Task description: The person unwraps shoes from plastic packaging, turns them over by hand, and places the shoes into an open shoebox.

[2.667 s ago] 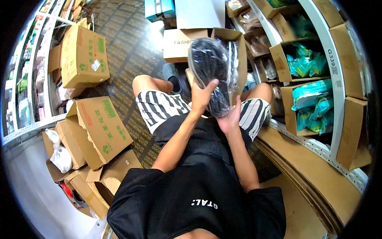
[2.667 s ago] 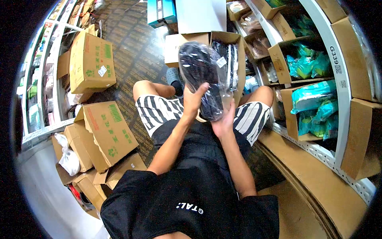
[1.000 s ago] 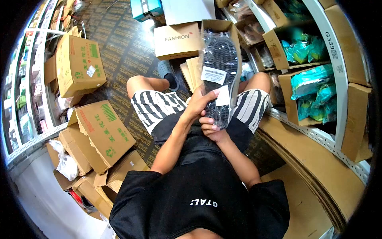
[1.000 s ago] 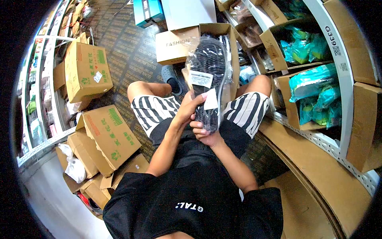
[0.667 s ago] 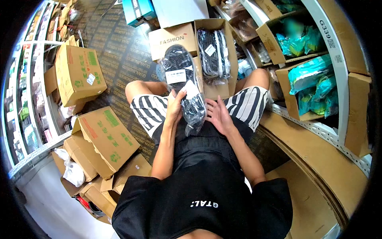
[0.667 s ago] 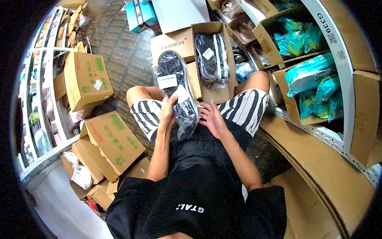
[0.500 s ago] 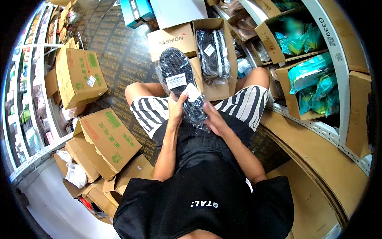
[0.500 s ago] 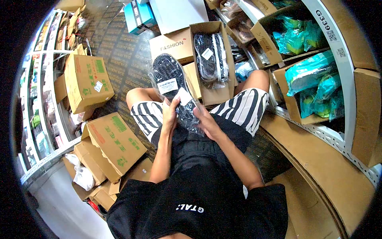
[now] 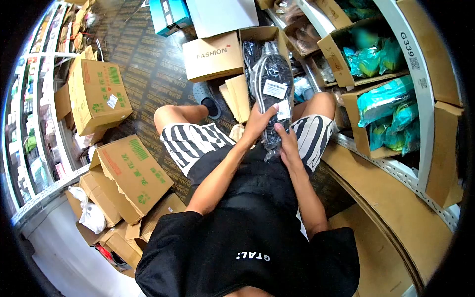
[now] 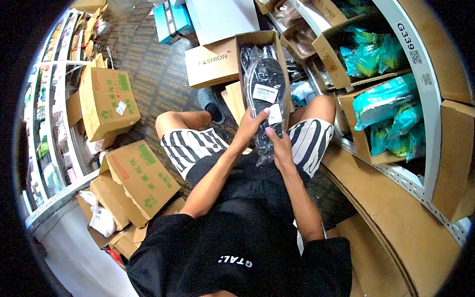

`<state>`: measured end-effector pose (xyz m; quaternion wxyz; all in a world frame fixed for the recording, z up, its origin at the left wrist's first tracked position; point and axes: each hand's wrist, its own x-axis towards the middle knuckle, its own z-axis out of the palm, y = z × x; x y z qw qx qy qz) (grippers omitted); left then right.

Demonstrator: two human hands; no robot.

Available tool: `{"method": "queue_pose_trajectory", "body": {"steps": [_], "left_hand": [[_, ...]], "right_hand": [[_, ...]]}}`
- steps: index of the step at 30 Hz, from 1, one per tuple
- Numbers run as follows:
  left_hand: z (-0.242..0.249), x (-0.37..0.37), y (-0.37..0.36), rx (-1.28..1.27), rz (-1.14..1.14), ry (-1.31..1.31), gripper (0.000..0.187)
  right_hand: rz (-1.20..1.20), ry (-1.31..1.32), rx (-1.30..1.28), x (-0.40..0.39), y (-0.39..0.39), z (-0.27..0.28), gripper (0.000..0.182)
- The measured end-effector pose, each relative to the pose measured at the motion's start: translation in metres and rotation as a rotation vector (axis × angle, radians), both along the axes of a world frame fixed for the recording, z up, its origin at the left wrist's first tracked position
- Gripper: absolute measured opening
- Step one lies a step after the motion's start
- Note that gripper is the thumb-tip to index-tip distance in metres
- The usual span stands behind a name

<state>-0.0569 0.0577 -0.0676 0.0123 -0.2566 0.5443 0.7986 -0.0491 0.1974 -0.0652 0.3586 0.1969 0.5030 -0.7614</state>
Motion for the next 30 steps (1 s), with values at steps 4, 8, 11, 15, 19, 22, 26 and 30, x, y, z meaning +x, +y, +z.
{"method": "queue_pose_trajectory", "body": {"steps": [4, 8, 11, 15, 19, 22, 26, 30], "left_hand": [[-0.027, -0.020, 0.007, -0.079, 0.008, -0.016, 0.044], [-0.035, -0.042, -0.012, -0.450, 0.052, -0.146, 0.065], [-0.020, -0.052, -0.027, -0.688, 0.153, -0.038, 0.070], [-0.012, -0.061, -0.055, -1.179, 0.028, 0.071, 0.059], [-0.038, -0.083, -0.071, -1.175, 0.002, 0.107, 0.054], [-0.041, -0.097, -0.074, -1.205, -0.051, 0.180, 0.056], [-0.045, -0.118, -0.083, -1.623, -0.261, 0.100, 0.058], [-0.048, -0.150, -0.099, -1.764, -0.310, 0.205, 0.052]], "right_hand": [[0.010, 0.013, 0.114, -0.024, 0.002, -0.004, 0.033], [0.039, -0.013, 0.081, -0.061, -0.011, -0.021, 0.035], [0.055, -0.040, 0.046, -0.095, -0.031, -0.028, 0.037], [0.148, -0.157, -0.013, -0.128, -0.055, -0.048, 0.043], [0.232, -0.132, 0.014, -0.139, -0.071, -0.079, 0.049], [0.263, -0.116, 0.043, -0.139, -0.075, -0.086, 0.048], [0.282, -0.064, 0.169, -0.133, -0.082, -0.071, 0.060], [0.401, -0.019, 0.366, -0.136, -0.087, -0.075, 0.063]]}}
